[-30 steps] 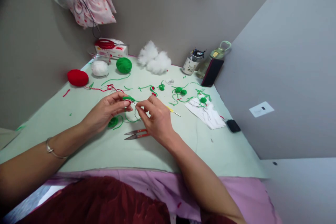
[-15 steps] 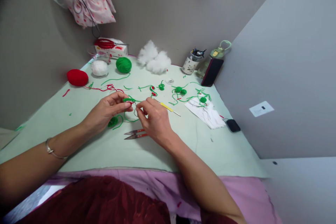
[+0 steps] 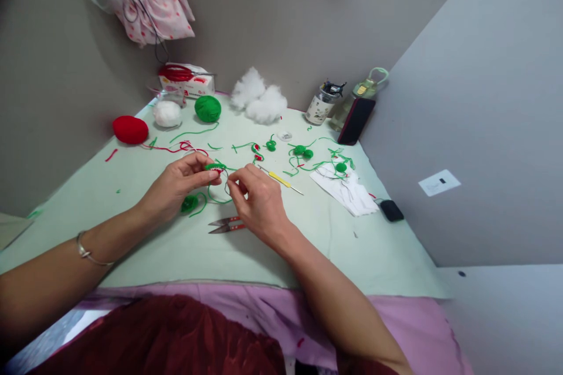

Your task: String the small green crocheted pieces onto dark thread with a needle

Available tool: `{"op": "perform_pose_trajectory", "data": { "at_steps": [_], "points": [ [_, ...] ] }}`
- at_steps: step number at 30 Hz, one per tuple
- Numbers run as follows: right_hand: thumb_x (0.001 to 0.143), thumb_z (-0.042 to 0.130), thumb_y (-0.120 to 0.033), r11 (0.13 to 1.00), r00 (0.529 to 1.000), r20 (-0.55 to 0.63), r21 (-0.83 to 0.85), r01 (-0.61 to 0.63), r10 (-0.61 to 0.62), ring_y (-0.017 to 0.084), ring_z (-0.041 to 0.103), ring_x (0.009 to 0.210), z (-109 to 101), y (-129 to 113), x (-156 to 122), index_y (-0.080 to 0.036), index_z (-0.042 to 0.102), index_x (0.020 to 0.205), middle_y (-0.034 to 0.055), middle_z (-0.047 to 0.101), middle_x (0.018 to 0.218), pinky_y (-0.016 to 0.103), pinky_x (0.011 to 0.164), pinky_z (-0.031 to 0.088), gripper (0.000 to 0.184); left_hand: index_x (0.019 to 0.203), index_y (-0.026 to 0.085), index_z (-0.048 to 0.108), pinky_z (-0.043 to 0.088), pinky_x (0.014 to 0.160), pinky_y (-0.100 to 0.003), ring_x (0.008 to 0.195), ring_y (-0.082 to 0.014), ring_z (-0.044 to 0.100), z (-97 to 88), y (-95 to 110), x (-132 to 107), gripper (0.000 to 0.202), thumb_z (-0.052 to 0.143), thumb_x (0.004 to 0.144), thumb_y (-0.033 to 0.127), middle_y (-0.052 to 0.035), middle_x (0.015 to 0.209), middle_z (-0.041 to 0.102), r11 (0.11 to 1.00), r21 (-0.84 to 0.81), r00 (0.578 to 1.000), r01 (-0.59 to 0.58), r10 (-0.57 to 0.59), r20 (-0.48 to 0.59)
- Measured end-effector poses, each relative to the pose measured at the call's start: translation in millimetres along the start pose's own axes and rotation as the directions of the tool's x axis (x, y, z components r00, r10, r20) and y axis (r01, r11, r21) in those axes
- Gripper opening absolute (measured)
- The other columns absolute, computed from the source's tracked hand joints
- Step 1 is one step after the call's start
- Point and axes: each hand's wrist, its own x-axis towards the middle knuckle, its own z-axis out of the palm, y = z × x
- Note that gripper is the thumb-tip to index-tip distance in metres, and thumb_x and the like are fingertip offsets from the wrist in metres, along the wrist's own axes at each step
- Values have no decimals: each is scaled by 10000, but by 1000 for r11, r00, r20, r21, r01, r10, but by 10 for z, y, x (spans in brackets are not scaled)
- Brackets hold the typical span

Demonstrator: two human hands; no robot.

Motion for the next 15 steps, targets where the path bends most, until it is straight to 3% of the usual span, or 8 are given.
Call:
{"op": "perform_pose_trajectory", "data": {
  "at_steps": [7,15],
  "points": [
    [930,569,-158,1000,1000,13,-3,-3,3,128,504,632,1,7,3,-210,624,785,-3,552,693,274,612,372,163,845,204,654,485,782,-287,800,-142,633,-3,-18,22,196,812,779,298,16,836,645,1000,16,1000,-21,21,8],
    [893,572,-138,997,997,28,10,-76,76,123,496,609,53,32,-15,-211,605,782,-7,582,710,269,613,369,137,794,199,654,509,801,-321,792,-170,615,78,-13,-54,184,794,793,318,-5,810,654,949,266,985,-168,175,-3]
  ]
}}
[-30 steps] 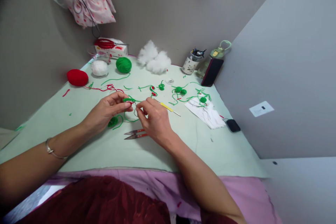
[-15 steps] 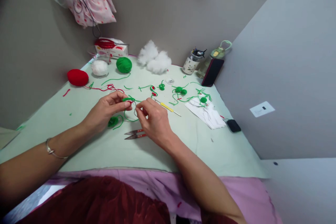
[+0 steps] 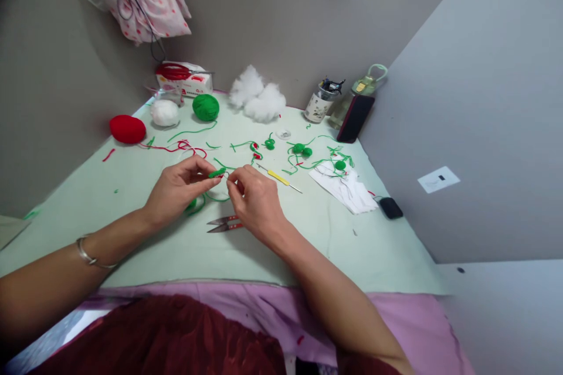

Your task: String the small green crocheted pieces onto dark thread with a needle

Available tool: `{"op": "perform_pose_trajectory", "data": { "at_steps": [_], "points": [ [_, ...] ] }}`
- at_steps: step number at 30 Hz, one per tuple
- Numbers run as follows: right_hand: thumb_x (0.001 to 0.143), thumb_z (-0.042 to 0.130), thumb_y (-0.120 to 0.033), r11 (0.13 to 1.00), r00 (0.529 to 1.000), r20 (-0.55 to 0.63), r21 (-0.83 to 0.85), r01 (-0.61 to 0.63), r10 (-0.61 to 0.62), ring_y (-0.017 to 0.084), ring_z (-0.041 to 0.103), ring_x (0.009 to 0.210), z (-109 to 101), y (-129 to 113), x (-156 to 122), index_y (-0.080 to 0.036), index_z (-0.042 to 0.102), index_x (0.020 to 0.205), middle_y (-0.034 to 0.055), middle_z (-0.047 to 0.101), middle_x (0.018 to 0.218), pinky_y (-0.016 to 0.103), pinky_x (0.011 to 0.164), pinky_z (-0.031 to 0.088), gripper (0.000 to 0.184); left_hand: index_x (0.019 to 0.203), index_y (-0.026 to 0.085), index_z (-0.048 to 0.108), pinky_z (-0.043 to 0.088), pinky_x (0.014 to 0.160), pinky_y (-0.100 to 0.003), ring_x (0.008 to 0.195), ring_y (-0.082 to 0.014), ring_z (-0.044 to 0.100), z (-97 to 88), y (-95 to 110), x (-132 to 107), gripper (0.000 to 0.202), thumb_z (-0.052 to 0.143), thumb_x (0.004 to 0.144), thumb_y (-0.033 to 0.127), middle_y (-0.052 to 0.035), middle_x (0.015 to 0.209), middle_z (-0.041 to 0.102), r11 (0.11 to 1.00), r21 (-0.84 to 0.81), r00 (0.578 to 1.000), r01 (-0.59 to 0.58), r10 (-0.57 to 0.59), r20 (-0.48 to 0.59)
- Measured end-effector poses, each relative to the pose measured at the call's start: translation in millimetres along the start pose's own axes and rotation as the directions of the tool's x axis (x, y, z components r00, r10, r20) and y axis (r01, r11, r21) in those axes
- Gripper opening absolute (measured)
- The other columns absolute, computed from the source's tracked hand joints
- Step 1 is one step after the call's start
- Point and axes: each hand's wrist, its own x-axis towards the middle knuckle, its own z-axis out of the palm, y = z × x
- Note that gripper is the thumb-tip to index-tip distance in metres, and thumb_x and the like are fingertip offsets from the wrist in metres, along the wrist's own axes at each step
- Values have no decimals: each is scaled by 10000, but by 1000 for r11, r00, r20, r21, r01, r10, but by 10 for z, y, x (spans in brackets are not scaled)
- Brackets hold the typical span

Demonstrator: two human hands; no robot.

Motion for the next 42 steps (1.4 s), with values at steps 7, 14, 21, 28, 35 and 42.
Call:
{"op": "perform_pose_trajectory", "data": {
  "at_steps": [7,14,21,28,35,42],
  "points": [
    [901,633,-232,966,989,62,214,-144,134,121,480,626,-5,29,52,-199,658,840,-12,575,700,270,619,376,74,885,209,706,530,866,-347,883,-196,638,-18,-29,-13,85,733,873,288,-34,894,672,960,163,972,-229,234,-15],
    [836,693,-280,779,927,322,525,-343,191,105,539,675,-75,42,111,-168,676,828,-5,635,750,247,651,439,113,958,220,721,520,812,-326,901,-181,634,-95,-70,15,194,671,878,51,-43,919,667,711,385,767,-589,642,-12],
    [831,737,-334,724,941,276,607,-328,195,112,582,669,-75,82,120,-176,686,853,-10,640,728,260,661,476,167,999,219,726,527,729,-275,837,-145,635,-81,-66,-20,248,628,899,15,-38,926,657,612,393,693,-686,714,99],
    [876,717,-282,857,992,48,502,-122,113,112,605,738,-137,27,104,-193,713,916,9,677,841,260,696,485,98,992,224,728,537,789,-307,887,-166,655,-85,-92,-16,211,619,919,59,-57,962,686,650,382,726,-658,682,90],
    [832,679,-212,847,977,153,490,-206,149,109,553,700,-172,68,136,-173,690,762,1,643,776,257,654,436,80,976,209,704,523,898,-327,971,-188,674,-36,-117,-38,115,623,932,139,-52,979,732,883,154,885,-443,404,232],
    [852,677,-369,761,907,325,507,-405,267,87,442,600,-264,93,171,-164,701,773,-32,558,644,251,599,365,221,944,211,696,483,910,-306,951,-172,643,-8,-55,-61,66,681,925,273,-23,968,705,989,21,962,-144,135,239]
  ]
}}
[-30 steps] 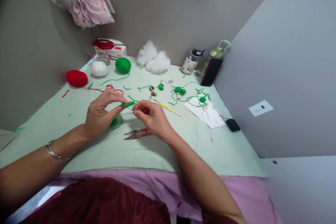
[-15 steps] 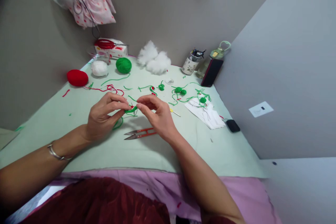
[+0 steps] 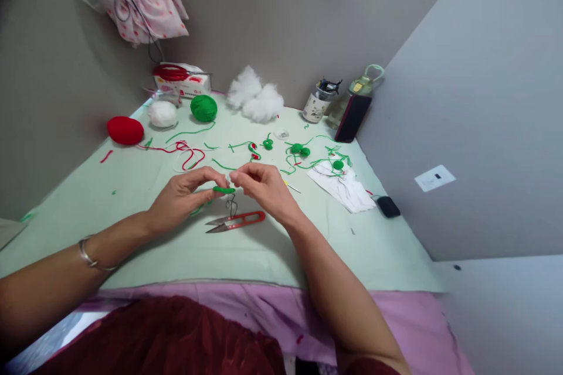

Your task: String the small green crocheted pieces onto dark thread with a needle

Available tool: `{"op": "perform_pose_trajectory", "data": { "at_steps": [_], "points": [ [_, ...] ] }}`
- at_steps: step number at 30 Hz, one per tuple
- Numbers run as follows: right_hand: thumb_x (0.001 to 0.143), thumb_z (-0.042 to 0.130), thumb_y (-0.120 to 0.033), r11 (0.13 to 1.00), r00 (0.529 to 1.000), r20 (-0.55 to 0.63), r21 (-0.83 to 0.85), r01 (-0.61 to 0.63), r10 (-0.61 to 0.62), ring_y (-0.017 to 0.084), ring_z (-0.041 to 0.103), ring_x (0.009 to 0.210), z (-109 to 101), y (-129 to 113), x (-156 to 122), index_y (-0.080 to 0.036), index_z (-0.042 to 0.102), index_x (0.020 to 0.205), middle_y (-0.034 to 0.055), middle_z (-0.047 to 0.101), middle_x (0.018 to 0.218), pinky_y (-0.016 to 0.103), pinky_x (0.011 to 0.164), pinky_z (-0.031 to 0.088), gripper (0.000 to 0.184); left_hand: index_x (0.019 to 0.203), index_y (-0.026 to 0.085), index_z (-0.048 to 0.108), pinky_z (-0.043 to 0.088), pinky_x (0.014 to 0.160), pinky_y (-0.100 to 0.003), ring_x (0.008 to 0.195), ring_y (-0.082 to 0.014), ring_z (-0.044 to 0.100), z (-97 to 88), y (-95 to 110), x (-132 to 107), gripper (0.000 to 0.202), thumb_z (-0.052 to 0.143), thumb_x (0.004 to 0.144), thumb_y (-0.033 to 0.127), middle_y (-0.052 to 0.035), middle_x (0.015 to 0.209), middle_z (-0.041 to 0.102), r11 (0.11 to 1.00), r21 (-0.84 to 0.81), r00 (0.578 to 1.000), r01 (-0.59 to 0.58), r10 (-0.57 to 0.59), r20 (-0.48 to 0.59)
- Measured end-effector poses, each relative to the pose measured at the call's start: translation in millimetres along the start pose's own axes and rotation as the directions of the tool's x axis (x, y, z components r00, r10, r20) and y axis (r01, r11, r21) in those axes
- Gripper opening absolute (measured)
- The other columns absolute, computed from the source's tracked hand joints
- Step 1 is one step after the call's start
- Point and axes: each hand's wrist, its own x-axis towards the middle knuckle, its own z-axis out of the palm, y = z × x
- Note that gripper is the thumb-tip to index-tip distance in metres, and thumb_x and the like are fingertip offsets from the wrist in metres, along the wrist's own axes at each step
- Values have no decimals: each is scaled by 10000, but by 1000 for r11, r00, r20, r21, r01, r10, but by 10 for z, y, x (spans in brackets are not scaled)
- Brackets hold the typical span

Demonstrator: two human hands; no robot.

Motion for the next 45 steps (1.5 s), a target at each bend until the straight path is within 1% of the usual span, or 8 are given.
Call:
{"op": "perform_pose_trajectory", "data": {
  "at_steps": [5,10,15,23,27,33,38,45],
  "points": [
    [781,685,-240,999,999,51,51,-13,10,74,442,602,31,29,26,-158,702,741,-31,577,661,235,589,352,93,911,197,690,468,855,-299,892,-158,614,-13,15,26,96,726,882,282,-13,917,673,991,-103,996,91,-89,23],
    [754,714,-271,870,983,-90,483,-97,159,57,463,569,-86,68,112,-186,594,767,-9,678,813,182,455,304,148,908,188,660,462,823,-292,876,-151,614,-8,102,41,138,754,846,268,-12,914,668,935,-248,962,255,-220,160],
    [760,771,-346,780,984,74,602,-174,162,16,283,371,-261,-12,108,-211,514,815,-78,610,638,158,332,213,296,912,188,640,471,791,-300,841,-158,630,1,136,39,187,768,826,293,-17,886,677,867,-350,931,354,-290,222],
    [769,773,-161,748,893,-379,659,77,242,6,379,429,-817,307,344,-191,451,664,-91,459,571,91,385,377,340,915,208,629,519,834,-352,894,-213,712,-48,63,68,218,792,780,263,-21,854,689,775,-510,926,374,-342,160],
    [749,787,-168,767,883,-414,632,106,220,17,437,473,-815,366,345,-173,542,695,-61,529,617,105,407,406,251,905,202,623,526,851,-353,869,-207,717,-65,56,72,247,812,769,287,-11,835,683,773,-517,928,369,-338,158],
    [697,846,-239,884,947,-314,458,93,63,54,579,636,-450,200,209,-165,703,879,-13,656,762,157,571,492,243,1082,228,619,533,895,-339,815,-149,686,-62,77,74,308,779,825,284,25,805,658,787,-535,947,308,-309,90],
    [813,789,-302,973,965,-152,49,224,-214,105,580,643,-124,97,43,-220,739,894,-11,663,773,263,614,495,126,1029,208,667,546,886,-357,798,-164,688,-65,83,85,243,766,839,324,-9,837,684,788,-526,941,320,-328,80],
    [929,669,-226,798,876,13,-405,446,-483,135,579,710,92,154,-9,-236,762,1014,23,662,808,295,665,472,127,1001,184,679,548,893,-355,780,-151,691,-51,77,77,224,751,857,339,-15,825,695,758,-541,924,364,-365,111]
  ]
}}
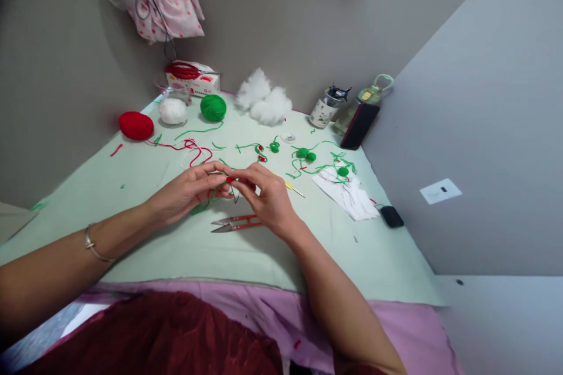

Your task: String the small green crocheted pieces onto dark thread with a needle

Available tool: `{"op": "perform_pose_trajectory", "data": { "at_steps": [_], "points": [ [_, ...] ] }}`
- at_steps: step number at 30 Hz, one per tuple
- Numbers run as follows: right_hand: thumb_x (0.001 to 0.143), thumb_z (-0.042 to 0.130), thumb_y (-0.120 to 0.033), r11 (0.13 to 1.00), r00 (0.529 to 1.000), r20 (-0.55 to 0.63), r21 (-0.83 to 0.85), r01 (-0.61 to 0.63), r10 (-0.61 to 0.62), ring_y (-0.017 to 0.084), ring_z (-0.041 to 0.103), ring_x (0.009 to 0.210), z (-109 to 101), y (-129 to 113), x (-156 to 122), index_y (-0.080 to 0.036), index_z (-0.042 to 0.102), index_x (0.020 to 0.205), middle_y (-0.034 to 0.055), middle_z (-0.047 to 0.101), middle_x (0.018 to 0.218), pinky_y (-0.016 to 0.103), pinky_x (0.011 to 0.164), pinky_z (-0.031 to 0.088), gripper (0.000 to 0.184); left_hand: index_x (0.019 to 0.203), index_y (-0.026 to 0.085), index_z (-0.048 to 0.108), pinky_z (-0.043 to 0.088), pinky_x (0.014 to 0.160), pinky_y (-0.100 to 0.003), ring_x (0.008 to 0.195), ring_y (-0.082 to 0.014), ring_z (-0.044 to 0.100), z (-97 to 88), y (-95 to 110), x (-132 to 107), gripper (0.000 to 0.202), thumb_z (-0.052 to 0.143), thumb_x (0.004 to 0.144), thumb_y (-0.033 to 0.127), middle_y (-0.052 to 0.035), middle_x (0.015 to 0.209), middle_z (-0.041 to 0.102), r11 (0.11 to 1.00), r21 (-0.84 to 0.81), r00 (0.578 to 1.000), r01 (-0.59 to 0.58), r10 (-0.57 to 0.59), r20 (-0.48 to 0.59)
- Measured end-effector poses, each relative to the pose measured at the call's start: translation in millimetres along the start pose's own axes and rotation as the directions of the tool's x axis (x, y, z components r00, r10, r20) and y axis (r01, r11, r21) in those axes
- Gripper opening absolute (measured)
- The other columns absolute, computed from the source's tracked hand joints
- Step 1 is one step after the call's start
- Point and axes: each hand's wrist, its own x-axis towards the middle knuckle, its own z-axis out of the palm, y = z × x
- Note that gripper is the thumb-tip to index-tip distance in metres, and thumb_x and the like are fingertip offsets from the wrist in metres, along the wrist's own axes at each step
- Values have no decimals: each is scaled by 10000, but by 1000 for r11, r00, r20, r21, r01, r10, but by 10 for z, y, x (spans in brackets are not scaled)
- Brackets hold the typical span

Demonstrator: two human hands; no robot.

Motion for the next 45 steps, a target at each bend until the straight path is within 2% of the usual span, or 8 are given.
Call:
{"op": "perform_pose_trajectory", "data": {
  "at_steps": [5,11,17,25,29,33,36,45],
  "points": [
    [910,689,-300,981,985,-46,105,-162,168,126,602,688,61,58,7,-209,743,889,22,656,823,280,645,497,108,1027,184,673,551,904,-368,841,-167,706,-21,-40,26,274,787,825,331,-38,912,734,991,119,998,-67,66,15],
    [862,728,-315,907,944,-51,300,-296,325,95,569,581,67,26,18,-204,748,909,-7,676,755,252,573,506,122,916,172,659,547,788,-315,729,-149,673,-43,-30,15,253,691,908,423,-14,747,705,965,242,991,-102,120,-62],
    [822,745,-344,891,931,17,284,-353,363,108,579,614,98,-14,10,-182,737,867,-1,666,716,246,573,511,167,860,175,651,525,753,-316,684,-155,652,-9,12,-11,305,646,924,473,-17,698,695,931,351,987,-99,137,-86],
    [822,734,-389,838,891,65,316,-445,449,104,540,579,75,-13,42,-161,720,841,-16,607,629,235,540,478,228,981,173,604,532,698,-306,688,-158,682,-35,-22,8,286,701,886,424,-9,763,696,924,347,980,-162,191,-51],
    [841,732,-335,885,920,-10,275,-375,392,107,543,580,21,15,40,-182,718,893,-24,612,644,244,551,463,162,964,165,640,538,697,-319,674,-169,694,-59,10,-4,283,706,888,429,-27,769,718,923,360,983,-134,171,-71],
    [884,709,-247,984,974,-141,48,-171,177,114,512,634,-54,-18,16,-208,723,825,-1,623,742,273,605,427,72,928,168,665,555,730,-323,698,-171,695,-83,16,2,268,740,865,417,-27,758,723,914,377,971,-149,207,-119],
    [912,689,-223,991,993,-112,-119,-55,41,127,496,654,-73,-58,-4,-225,732,838,-2,562,710,281,622,409,85,931,166,674,561,741,-313,712,-165,687,-101,2,18,260,746,862,405,-17,747,709,905,389,962,-170,238,-134],
    [924,616,-129,960,999,-34,-281,-15,6,107,494,640,-54,-69,-34,-204,698,835,-11,531,724,248,612,396,141,926,160,665,561,725,-285,704,-150,679,-93,24,2,229,725,873,375,-9,738,699,897,414,962,-155,233,-145]
  ]
}}
